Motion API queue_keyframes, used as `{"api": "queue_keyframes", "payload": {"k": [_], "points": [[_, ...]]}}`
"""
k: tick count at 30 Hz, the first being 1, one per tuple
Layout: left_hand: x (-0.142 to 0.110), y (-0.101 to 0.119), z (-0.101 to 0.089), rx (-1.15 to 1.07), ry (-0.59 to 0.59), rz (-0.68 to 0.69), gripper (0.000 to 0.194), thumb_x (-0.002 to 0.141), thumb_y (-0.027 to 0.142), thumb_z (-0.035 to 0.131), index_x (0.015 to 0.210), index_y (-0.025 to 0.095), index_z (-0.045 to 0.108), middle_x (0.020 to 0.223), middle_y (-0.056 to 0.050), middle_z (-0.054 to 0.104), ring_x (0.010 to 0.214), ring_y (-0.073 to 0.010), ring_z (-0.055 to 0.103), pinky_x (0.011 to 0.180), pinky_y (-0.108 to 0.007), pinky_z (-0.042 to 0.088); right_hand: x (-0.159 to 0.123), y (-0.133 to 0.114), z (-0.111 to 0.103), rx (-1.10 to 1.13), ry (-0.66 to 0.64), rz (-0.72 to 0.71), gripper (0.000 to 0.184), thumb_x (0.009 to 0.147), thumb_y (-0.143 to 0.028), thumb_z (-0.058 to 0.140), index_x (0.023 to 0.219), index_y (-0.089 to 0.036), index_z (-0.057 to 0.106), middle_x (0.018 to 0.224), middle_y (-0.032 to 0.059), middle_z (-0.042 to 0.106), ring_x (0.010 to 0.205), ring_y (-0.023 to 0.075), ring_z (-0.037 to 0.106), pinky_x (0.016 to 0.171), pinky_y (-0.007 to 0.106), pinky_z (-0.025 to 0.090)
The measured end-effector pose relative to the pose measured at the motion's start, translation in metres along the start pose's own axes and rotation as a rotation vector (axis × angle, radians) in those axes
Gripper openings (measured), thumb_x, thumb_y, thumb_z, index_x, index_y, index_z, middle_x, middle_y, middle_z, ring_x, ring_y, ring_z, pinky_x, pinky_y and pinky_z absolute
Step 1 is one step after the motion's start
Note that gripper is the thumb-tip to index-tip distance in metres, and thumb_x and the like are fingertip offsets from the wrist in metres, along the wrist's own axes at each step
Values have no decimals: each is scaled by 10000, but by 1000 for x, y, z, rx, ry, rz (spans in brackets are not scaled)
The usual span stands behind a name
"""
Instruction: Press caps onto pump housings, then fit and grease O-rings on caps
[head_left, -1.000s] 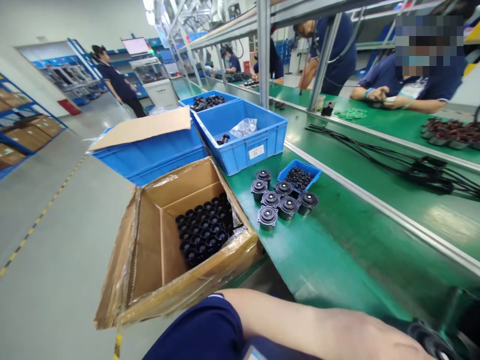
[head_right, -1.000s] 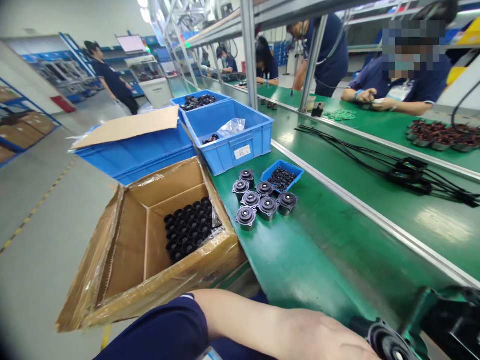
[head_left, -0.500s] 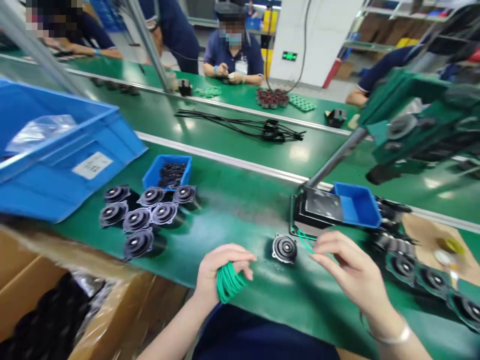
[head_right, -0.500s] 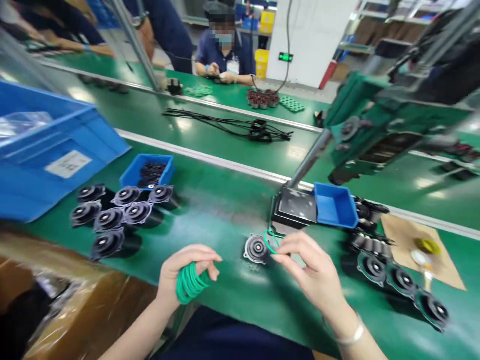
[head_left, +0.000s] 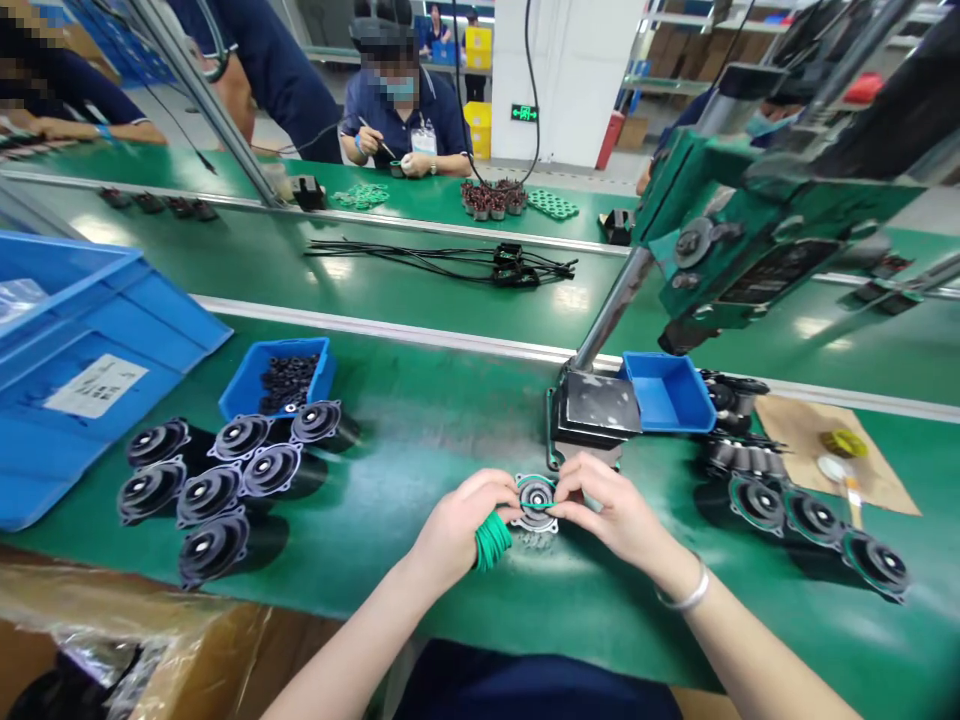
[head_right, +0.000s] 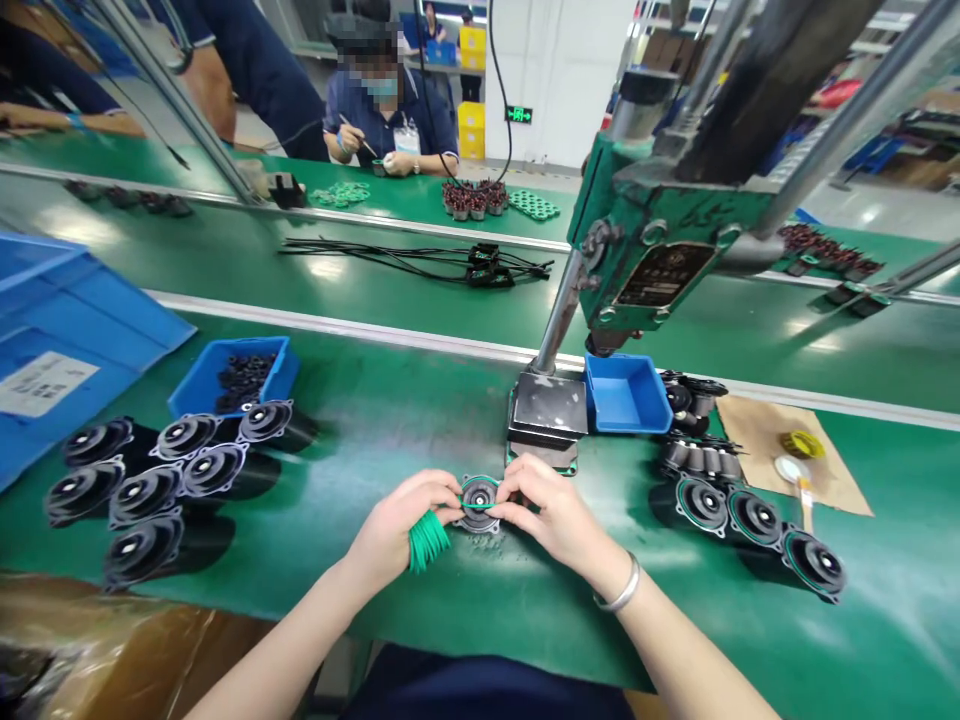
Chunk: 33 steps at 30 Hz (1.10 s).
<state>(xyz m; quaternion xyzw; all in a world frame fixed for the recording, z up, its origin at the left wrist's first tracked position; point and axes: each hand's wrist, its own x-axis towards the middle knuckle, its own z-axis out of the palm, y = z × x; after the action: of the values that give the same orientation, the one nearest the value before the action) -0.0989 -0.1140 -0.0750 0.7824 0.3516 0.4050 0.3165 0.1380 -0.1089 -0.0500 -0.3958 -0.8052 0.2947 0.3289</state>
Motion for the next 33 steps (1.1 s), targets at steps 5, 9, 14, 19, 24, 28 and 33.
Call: {"api": "queue_keyframes", "payload": {"k": [5, 9, 14, 19, 24, 28, 33], "points": [[1, -4, -5, 40, -27, 78, 130, 952, 223, 565, 1004, 164, 668, 1086, -96, 695, 964, -170, 704, 844, -259, 598, -9, 1, 8, 30, -12, 55, 159, 894, -314, 648, 943, -186, 568, 951, 40, 554, 827, 93, 532, 719, 198, 483], [1, -8, -4, -6, -50, 98, 197, 924, 197, 610, 1119, 176, 632, 1145, -101, 695, 1039, -186, 697, 915, -289, 591, -16, -1, 11, 7, -32, 50, 163, 907, -301, 633, 992, -197, 539, 992, 45, 533, 929, 109, 530, 793, 219, 499], [2, -6, -9, -25, -118, 39, 162, 924, 137, 591, 1072, 173, 645, 1167, -104, 686, 1044, -171, 693, 901, -268, 593, -23, -2, 11, -164, -41, -38, 320, 878, -339, 671, 1114, -186, 518, 1099, 82, 540, 1034, 152, 541, 888, 292, 514], [2, -2, -13, -15, -143, -10, 95, 925, 141, 586, 976, 156, 665, 1167, -119, 690, 1024, -182, 703, 889, -275, 597, -25, -7, 12, -286, -4, -105, 236, 919, -245, 613, 1129, -171, 536, 1047, 75, 584, 973, 150, 560, 854, 299, 507], [-6, 1, -9, -48, -114, -104, 64, 904, 187, 633, 933, 159, 683, 1216, -126, 685, 1057, -205, 698, 963, -327, 574, -22, -12, 15, -308, 2, -149, 85, 933, -188, 576, 1010, -157, 558, 966, 58, 603, 892, 138, 547, 795, 284, 483], [-23, 4, -4, -94, -138, -159, 164, 901, 185, 630, 1044, 196, 712, 1398, -120, 582, 1153, -246, 661, 990, -375, 567, -26, -12, 20, -353, 25, -188, 80, 942, -147, 541, 1012, -159, 579, 939, 52, 594, 857, 130, 535, 776, 282, 477], [-40, 16, 0, -164, -78, -128, 429, 919, 140, 584, 1315, 305, 590, 1566, -129, 372, 767, -111, 718, 747, -278, 640, -29, -16, 11, -333, 87, -171, 223, 934, -163, 548, 1148, -208, 593, 1042, 78, 542, 929, 136, 551, 782, 258, 523]]}}
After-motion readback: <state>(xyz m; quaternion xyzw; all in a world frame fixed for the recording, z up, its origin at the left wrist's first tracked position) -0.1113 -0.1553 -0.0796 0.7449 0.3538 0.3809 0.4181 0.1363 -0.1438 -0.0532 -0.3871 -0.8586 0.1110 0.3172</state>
